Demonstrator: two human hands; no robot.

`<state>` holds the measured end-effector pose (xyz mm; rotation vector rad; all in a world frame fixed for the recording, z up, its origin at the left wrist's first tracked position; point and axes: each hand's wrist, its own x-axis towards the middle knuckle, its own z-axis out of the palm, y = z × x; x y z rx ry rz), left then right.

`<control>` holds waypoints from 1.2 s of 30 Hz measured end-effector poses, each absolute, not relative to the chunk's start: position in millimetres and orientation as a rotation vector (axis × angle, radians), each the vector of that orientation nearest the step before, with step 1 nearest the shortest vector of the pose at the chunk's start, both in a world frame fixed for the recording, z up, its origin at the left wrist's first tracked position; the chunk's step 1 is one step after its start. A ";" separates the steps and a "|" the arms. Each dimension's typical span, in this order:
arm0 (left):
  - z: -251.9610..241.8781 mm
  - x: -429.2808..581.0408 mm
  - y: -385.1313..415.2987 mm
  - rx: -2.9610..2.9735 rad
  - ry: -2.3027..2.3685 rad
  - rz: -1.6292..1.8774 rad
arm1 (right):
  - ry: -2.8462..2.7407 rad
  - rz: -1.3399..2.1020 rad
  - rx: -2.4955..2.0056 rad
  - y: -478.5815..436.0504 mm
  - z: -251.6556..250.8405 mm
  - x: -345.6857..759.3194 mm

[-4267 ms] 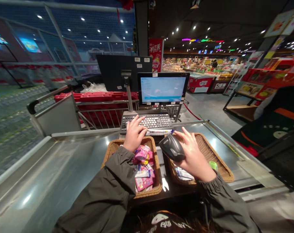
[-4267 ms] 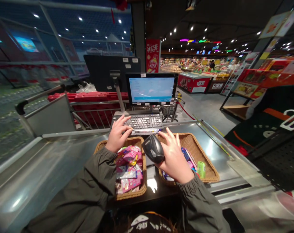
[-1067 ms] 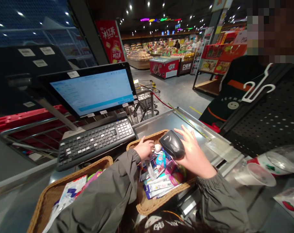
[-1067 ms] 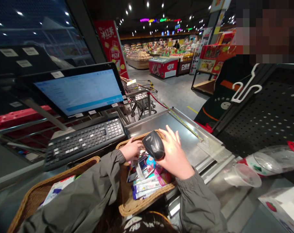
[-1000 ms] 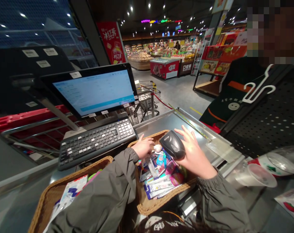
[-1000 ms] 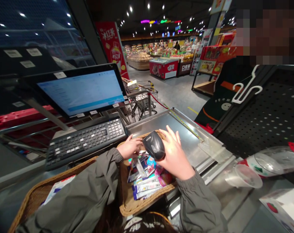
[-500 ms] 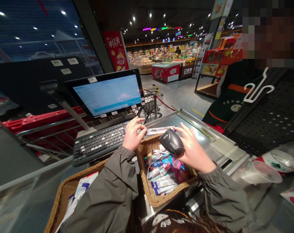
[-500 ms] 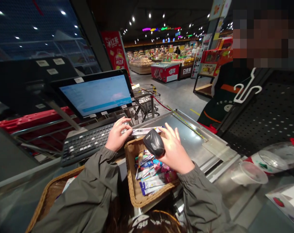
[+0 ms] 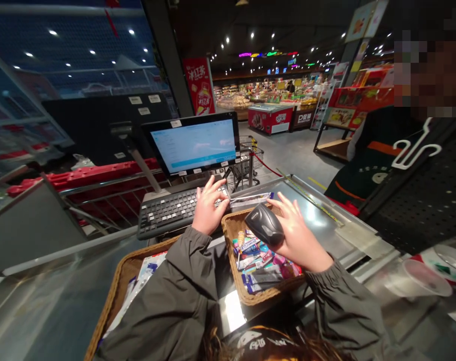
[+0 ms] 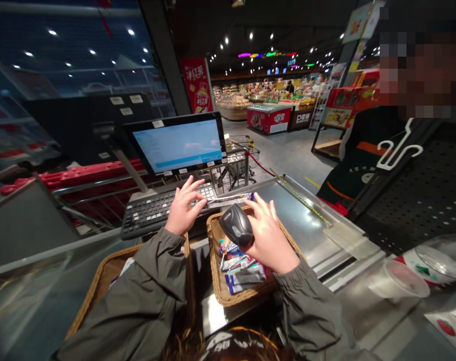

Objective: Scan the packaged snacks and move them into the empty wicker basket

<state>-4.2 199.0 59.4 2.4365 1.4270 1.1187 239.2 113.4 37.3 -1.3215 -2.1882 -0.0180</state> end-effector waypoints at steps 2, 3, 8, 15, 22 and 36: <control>60.4 -8.0 193.8 2.466 1.435 1.118 | -2.200 -0.023 -1.308 109.6 38.9 234.4; 61.1 -9.8 191.3 2.482 1.444 1.116 | -2.203 -0.028 -1.305 107.6 39.6 232.1; 64.6 -20.2 181.4 2.496 1.461 1.098 | -2.211 -0.064 -1.293 97.4 41.8 222.9; 65.6 -40.8 168.5 2.374 1.473 1.144 | -2.230 -0.082 -1.265 86.4 44.8 208.7; 68.7 -68.3 151.0 2.295 1.527 1.211 | -2.258 -0.138 -1.221 80.1 43.4 186.4; 55.8 -146.9 112.7 2.172 1.702 1.241 | -2.359 -0.097 -1.105 74.8 40.9 144.2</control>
